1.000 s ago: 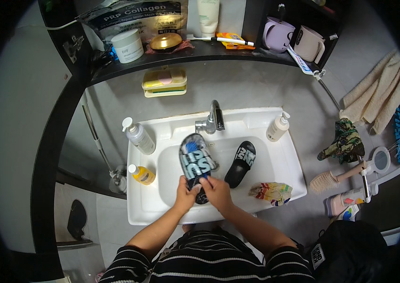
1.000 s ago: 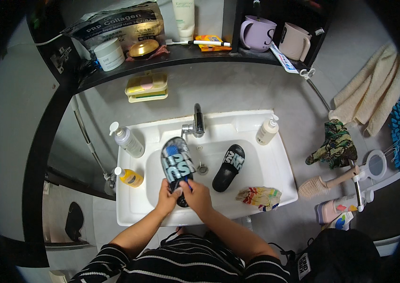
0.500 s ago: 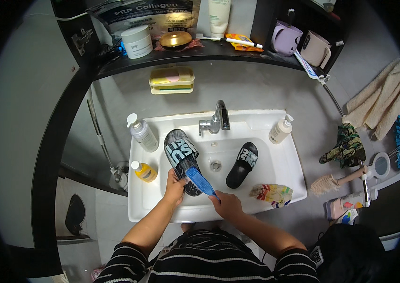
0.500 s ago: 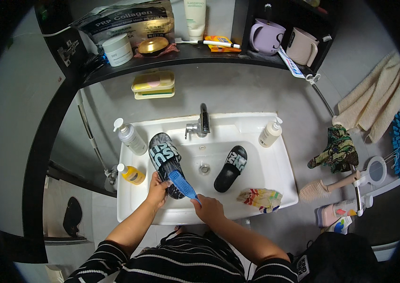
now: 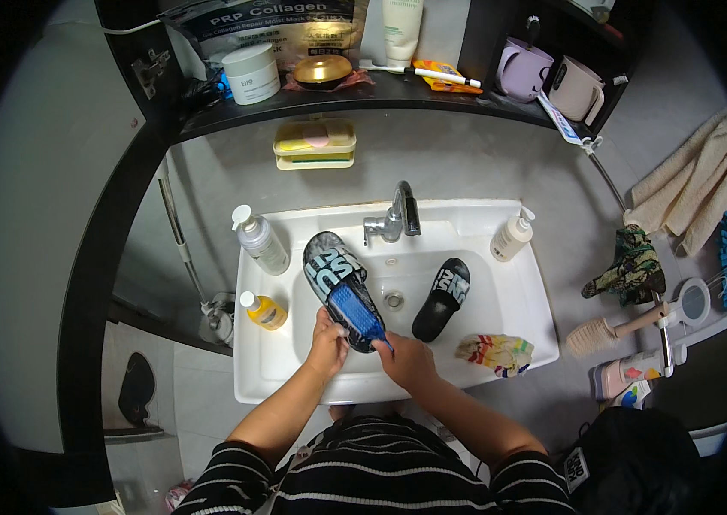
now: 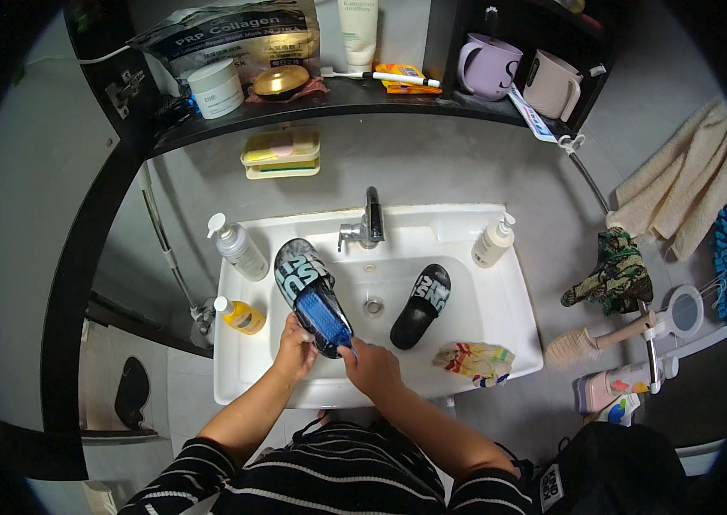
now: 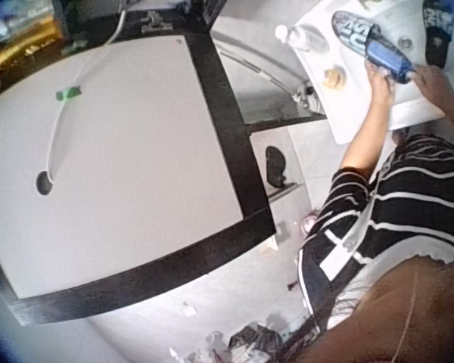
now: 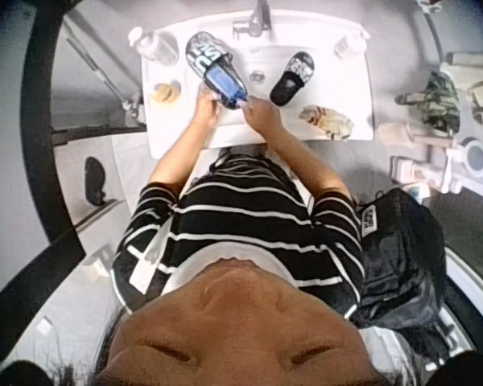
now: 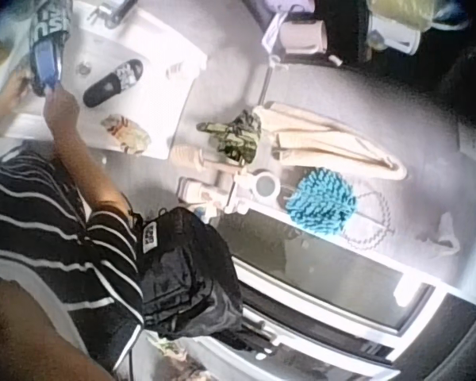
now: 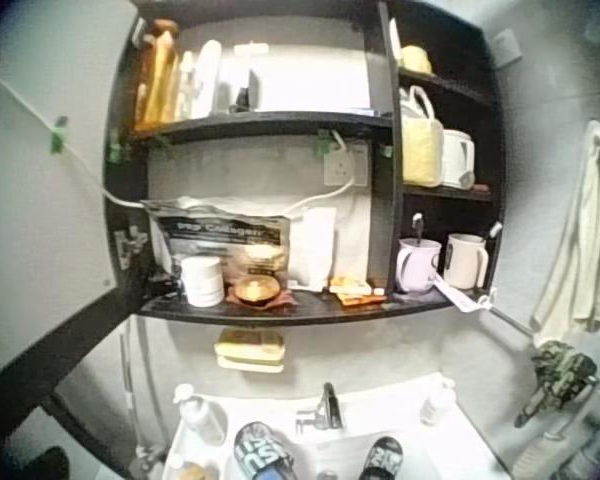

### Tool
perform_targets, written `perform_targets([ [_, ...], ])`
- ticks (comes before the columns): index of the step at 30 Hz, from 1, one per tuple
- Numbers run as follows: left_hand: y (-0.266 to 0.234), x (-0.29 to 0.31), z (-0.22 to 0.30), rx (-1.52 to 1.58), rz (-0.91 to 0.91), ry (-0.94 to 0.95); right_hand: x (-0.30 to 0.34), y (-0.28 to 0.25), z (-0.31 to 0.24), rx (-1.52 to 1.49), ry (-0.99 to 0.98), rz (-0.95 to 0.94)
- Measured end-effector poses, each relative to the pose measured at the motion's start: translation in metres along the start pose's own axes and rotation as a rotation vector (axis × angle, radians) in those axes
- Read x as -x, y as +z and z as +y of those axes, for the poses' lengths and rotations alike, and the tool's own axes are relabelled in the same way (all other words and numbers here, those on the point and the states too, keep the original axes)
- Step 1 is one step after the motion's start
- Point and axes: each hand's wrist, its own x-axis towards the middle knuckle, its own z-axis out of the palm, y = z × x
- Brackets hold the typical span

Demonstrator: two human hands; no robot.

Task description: The person scrubs a black slipper with a blue brush over a white sink. They hold the slipper in their left hand and scrub the top and bottom surfaces with the brush in their right hand, repeatedly turning the slipper to clean different areas.

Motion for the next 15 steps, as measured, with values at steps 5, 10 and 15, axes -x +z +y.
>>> perform_targets([
  [5,0.01,-0.015,0.02,-0.038,0.182,-0.025,0.01,-0.009,-0.007,0.037,-0.001,-0.135],
  [10,0.005,-0.013,0.002,-0.21,0.308,0.025,0.006,-0.003,0.02,0.081,0.077,-0.055],
  [15,0.014,-0.003,-0.016,-0.166,0.286,-0.029,-0.02,-0.01,0.013,0.101,0.095,0.029],
])
